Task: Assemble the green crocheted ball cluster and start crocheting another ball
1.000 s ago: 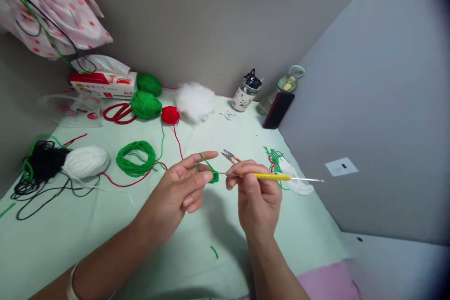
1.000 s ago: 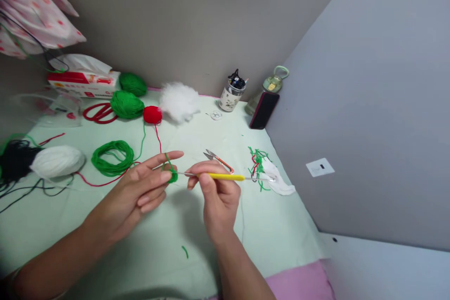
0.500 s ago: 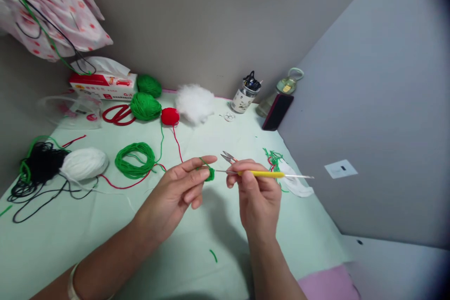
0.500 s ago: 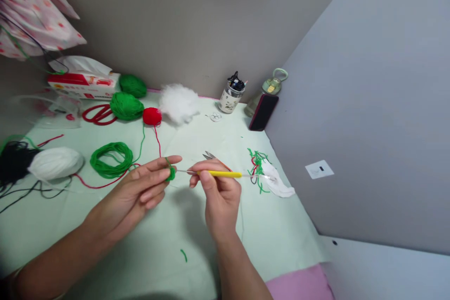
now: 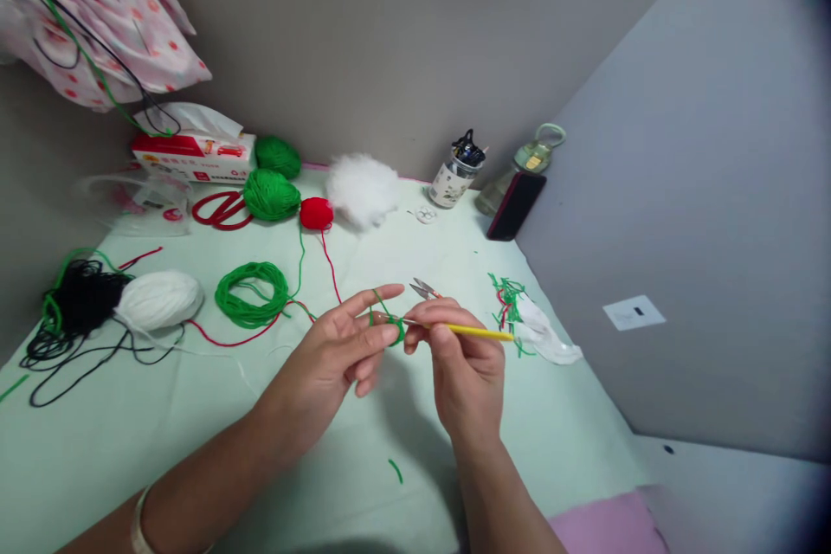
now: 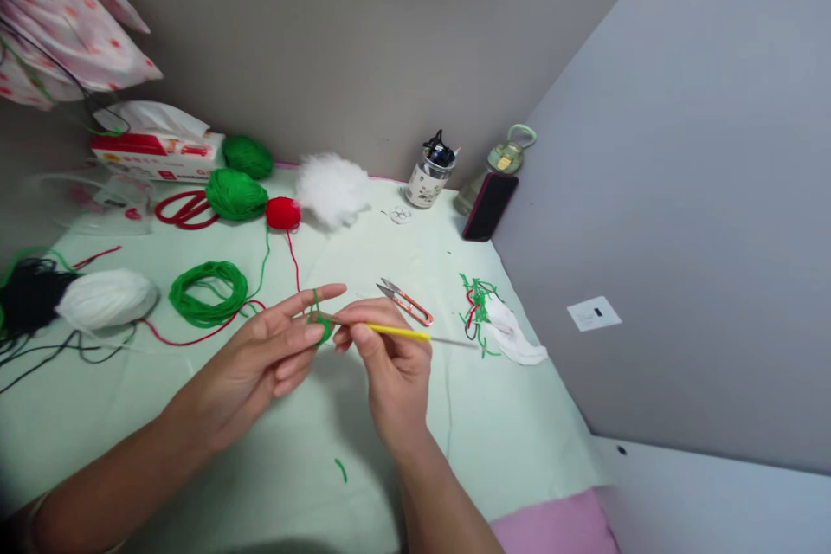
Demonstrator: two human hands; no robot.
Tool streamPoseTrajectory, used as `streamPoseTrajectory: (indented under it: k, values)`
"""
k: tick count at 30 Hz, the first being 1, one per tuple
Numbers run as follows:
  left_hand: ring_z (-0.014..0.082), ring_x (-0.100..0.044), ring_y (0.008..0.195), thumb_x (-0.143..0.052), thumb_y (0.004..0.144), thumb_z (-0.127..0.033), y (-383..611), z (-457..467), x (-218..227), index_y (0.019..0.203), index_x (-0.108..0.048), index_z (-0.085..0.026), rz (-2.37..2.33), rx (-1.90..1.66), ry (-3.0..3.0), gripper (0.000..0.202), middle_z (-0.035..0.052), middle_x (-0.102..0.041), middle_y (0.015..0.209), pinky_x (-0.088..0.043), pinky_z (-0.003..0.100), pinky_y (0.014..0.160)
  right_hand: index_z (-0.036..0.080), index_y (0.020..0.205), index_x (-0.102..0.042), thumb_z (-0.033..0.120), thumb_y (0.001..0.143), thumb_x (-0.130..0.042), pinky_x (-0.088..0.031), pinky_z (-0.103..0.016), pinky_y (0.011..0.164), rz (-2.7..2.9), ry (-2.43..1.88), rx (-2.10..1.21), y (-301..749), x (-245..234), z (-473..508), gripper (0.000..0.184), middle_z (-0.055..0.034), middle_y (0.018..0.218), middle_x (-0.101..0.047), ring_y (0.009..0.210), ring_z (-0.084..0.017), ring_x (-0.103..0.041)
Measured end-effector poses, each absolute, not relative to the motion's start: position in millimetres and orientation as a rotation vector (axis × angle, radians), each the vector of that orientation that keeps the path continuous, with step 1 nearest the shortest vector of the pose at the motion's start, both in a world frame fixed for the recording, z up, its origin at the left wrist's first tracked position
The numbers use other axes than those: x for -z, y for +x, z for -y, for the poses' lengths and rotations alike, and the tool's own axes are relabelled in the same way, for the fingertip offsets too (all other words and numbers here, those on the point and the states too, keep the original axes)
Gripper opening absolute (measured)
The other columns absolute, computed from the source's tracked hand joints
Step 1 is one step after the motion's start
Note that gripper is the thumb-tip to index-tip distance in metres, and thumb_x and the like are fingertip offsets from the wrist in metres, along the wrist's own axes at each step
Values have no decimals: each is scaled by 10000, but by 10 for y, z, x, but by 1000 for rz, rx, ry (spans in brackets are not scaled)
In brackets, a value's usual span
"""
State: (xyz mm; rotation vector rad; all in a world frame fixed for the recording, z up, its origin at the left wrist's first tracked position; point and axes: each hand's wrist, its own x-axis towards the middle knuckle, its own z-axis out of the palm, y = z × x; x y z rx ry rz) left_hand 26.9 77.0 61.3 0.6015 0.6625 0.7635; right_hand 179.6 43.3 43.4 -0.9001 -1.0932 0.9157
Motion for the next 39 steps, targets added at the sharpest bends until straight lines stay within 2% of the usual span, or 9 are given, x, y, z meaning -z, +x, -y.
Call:
streamPoseTrajectory:
  k: [4, 7, 9, 11, 15, 18, 24, 30, 39]
  values:
    - [-5, -210, 431, -786, 806, -254, 236, -794, -619, 1219, -692, -189, -596, -651, 587, 429, -78, -445, 647, -221, 135, 386, 211, 853, -741, 298, 978, -590, -453, -220, 546, 833, -872, -1124, 1869, -484, -472, 214, -6, 763, -622, 584, -78, -562]
    - [24, -384, 503, -788, 802, -256, 253, -777, -600, 1166, -716, -195, -614, -709, 686, 376, -32, -543, 740, -340, 146, 445, 215, 841, -728, 321, 969, -604, -451, -216, 547, 810, -847, -1201, 1866, -489, -472, 207, 7, 735, -613, 571, -76, -546]
    - [81, -525, 648, -789, 806, -269, 278, -756, -572, 1169, -711, -207, -659, -787, 768, 376, 8, -615, 840, -426, 168, 521, 225, 876, -750, 321, 954, -629, -479, -242, 597, 921, -889, -1119, 1825, -470, -452, 173, -14, 806, -659, 650, -102, -590]
    - [113, -574, 739, -793, 808, -278, 299, -740, -547, 1184, -699, -224, -707, -854, 824, 391, 20, -649, 897, -470, 192, 583, 239, 930, -771, 287, 949, -638, -493, -266, 644, 1061, -943, -974, 1782, -444, -431, 143, -39, 900, -707, 754, -134, -620]
    - [82, -558, 661, -775, 832, -294, 302, -732, -551, 1195, -691, -249, -781, -879, 844, 375, -8, -654, 895, -486, 220, 654, 265, 986, -774, 242, 961, -613, -495, -284, 646, 1146, -964, -871, 1764, -399, -420, 165, -41, 947, -730, 769, -143, -614]
    - [81, -541, 621, -765, 836, -309, 286, -731, -577, 1196, -690, -242, -781, -855, 814, 374, -14, -650, 856, -470, 229, 624, 255, 985, -773, 256, 957, -618, -504, -291, 630, 1121, -954, -896, 1786, -377, -429, 157, -45, 936, -720, 743, -145, -615]
    - [93, -576, 669, -777, 819, -283, 279, -730, -583, 1123, -717, -219, -734, -837, 810, 316, 6, -685, 909, -473, 231, 650, 239, 949, -765, 278, 960, -618, -508, -273, 636, 1040, -936, -938, 1792, -384, -441, 152, -38, 893, -709, 695, -121, -608]
    - [92, -580, 623, -778, 824, -290, 277, -750, -600, 1117, -699, -198, -762, -839, 755, 318, -19, -652, 762, -477, 220, 626, 225, 905, -745, 324, 955, -622, -526, -271, 636, 1003, -955, -975, 1809, -427, -459, 165, -27, 849, -698, 666, -117, -601]
    - [127, -669, 782, -760, 851, -276, 264, -762, -579, 1061, -744, -207, -661, -828, 659, 222, 26, -698, 946, -538, 265, 799, 198, 866, -681, 363, 959, -598, -515, -268, 582, 918, -921, -1066, 1829, -482, -479, 206, -34, 810, -707, 600, -117, -604]
